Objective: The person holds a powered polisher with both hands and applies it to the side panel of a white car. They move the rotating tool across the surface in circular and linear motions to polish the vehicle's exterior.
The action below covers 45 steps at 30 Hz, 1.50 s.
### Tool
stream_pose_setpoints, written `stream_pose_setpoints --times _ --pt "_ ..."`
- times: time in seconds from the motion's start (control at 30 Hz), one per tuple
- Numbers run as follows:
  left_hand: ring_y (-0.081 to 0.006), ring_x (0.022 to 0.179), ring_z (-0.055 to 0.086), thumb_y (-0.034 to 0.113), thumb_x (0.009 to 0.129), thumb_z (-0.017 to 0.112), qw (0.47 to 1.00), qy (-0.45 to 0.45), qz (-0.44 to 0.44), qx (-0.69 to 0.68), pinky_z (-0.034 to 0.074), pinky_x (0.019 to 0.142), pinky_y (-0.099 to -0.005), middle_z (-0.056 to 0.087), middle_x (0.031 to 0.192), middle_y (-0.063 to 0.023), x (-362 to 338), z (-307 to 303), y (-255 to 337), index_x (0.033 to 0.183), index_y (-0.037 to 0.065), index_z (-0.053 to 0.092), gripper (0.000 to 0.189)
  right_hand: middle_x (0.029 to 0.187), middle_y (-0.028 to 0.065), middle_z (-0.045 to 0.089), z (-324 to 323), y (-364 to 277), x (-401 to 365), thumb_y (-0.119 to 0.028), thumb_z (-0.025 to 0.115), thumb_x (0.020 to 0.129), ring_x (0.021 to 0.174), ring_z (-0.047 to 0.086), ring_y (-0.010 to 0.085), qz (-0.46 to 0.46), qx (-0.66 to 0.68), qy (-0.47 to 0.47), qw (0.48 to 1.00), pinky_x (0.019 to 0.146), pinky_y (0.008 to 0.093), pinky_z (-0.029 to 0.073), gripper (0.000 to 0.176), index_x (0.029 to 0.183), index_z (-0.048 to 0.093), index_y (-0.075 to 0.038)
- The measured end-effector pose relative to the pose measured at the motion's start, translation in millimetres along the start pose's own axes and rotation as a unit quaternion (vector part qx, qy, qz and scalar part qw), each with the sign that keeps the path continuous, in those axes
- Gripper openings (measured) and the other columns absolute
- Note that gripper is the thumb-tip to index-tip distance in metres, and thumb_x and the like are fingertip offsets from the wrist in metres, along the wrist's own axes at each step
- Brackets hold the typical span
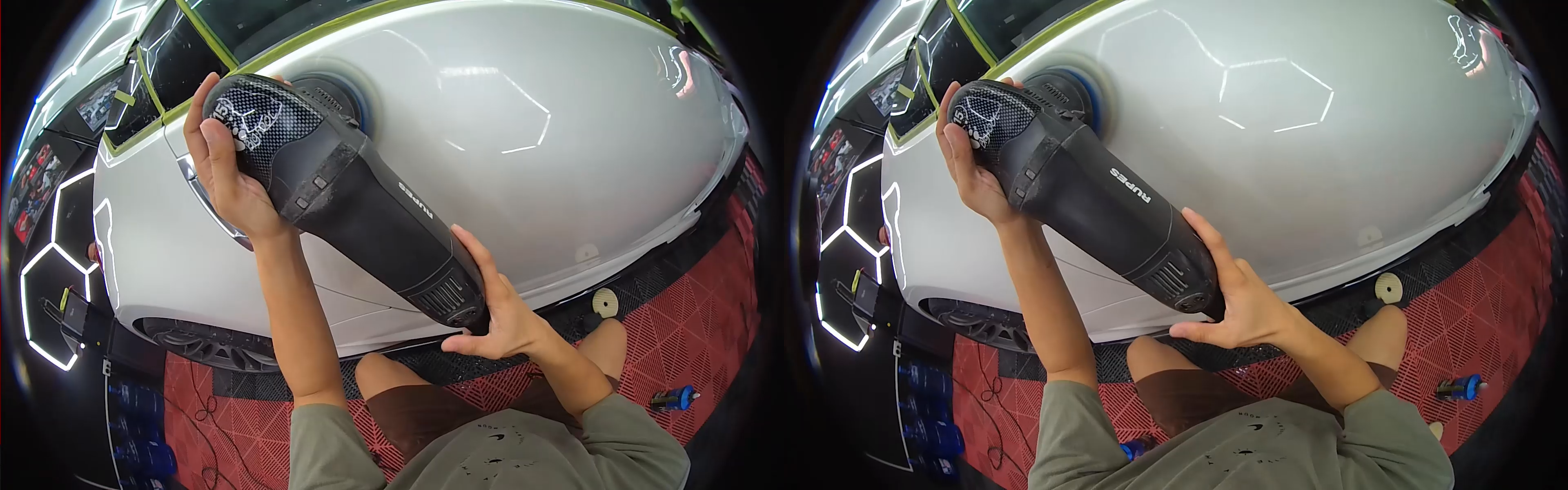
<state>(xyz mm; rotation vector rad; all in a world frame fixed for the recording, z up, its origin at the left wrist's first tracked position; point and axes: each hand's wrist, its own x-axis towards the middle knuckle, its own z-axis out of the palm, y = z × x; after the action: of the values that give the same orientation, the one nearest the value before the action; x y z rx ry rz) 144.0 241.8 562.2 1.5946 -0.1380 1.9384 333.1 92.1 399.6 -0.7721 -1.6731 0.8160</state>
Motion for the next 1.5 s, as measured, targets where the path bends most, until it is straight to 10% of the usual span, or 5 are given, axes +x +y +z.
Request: stream_pose_setpoints --times 0.4,0.83,1.0,1.23,1.5 --pt "-0.036 0.1 0.065 0.035 0.104 0.042 1.0 0.007 0.002 0.027 0.057 0.083 -0.0425 0.061 0.11 -0.032 -15 -13 2 0.14 0.002 0.038 0.05 0.105 0.0276 0.067 -9 3 2 0.003 0.071 0.076 0.091 0.067 0.0446 0.049 -0.009 -0.039 0.998 0.079 0.0446 0.053 0.107 0.156 0.002 -0.017" --pt "-0.0334 0.1 0.067 0.021 0.102 0.044 0.998 -0.039 -0.05 -0.027 0.055 0.09 -0.0399 0.065 0.105 -0.0211 -43 179 -69 0.135 -0.003 0.043 0.04 0.138 0.0223 0.052 -136 7 -91 -0.012 0.084 0.074 0.127 0.053 0.0345 -0.012 -0.056 0.105 0.993 0.107 0.0388 0.038 0.11 0.156 0.011 -0.01" --pt "-0.0109 0.087 0.061 0.015 0.1 0.051 0.994 -0.068 -0.069 -0.048 0.05 0.08 -0.0232 0.063 0.103 -0.0089 -49 259 -99 0.128 -0.001 0.053 0.033 0.143 0.0196 0.046 -187 8 -126 -0.007 0.084 0.071 0.135 0.043 0.0292 -0.002 -0.077 0.167 0.983 0.112 0.0368 0.03 0.11 0.156 0.014 -0.01" --pt "-0.0145 0.082 0.055 0.022 0.099 0.055 0.987 -0.141 -0.077 -0.027 0.046 0.08 -0.0284 0.06 0.088 -0.0071 -71 340 -135 0.126 0.003 0.053 0.034 0.105 0.012 0.057 -222 48 -179 0.009 0.075 0.072 0.061 0.059 0.0136 0.097 0.089 0.296 0.946 0.046 0.028 0.05 0.098 0.151 0.017 -0.003" --pt "-0.0317 0.086 0.058 0.02 0.093 0.059 0.981 -0.164 -0.096 0.041 0.043 0.082 -0.0415 0.063 0.086 -0.0154 -92 326 -115 0.131 0.004 0.051 0.042 0.088 0.0118 0.059 -190 64 -203 0.011 0.07 0.076 0.059 0.061 0.0171 0.14 0.077 0.304 0.939 0.05 0.0304 0.053 0.08 0.142 0.025 -0.001"
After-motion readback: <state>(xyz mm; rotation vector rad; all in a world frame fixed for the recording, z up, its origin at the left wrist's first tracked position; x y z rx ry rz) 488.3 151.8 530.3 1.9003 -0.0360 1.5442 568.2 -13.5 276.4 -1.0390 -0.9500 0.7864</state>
